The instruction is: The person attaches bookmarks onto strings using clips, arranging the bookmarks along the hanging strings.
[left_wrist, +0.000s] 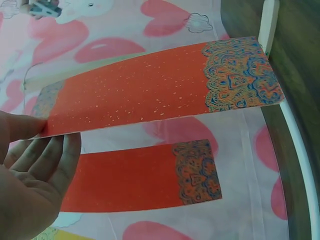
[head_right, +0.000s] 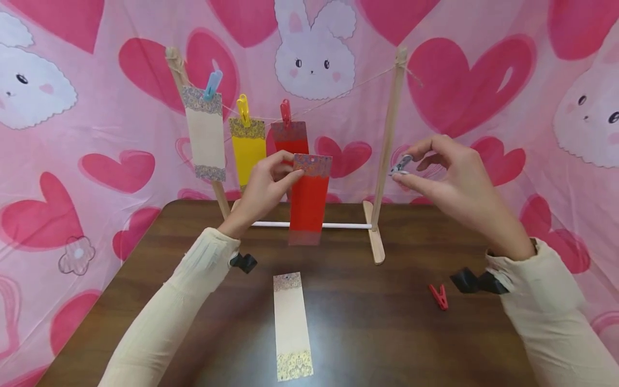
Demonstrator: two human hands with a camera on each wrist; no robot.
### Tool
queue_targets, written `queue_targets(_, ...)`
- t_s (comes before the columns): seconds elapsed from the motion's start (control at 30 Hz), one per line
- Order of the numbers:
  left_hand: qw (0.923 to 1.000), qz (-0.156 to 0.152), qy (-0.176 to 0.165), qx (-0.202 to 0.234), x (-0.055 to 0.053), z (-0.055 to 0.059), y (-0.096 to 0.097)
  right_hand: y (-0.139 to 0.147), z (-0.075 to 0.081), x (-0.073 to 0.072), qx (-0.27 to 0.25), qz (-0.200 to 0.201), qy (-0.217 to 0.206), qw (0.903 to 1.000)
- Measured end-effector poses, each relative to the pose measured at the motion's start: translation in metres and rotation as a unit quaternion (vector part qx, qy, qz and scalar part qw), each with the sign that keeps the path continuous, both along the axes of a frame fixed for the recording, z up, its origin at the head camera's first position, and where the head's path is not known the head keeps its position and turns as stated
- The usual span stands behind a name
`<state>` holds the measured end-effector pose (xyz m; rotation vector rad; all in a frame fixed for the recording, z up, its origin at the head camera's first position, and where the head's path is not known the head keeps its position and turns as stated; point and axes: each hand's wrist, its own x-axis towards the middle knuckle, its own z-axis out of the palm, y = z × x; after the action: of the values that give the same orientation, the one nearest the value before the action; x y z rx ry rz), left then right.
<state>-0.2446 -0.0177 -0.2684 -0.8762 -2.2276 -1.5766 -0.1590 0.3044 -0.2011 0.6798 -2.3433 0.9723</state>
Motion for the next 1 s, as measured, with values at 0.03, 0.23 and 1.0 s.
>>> queue_targets(0.03, 1.0000, 0.000, -0.002, 0.002, -0.002, 0.002, 0.001, -0.002, 0.003, -0.003, 0.008, 0.001, 0.008, 0.9999)
queue_targets(0.23, 0.9998, 0.011, 0.000, 0.015, -0.016, 0.015, 0.011, -0.022, 0.025, -0.024, 0.023, -0.001, 0.023, 0.9995)
queue_targets(1.0, 0.9959, 0.048, 0.011, 0.077, -0.052, 0.031, 0.048, -0.084, 0.086, -0.116, 0.035, 0.006, 0.063, 0.9974)
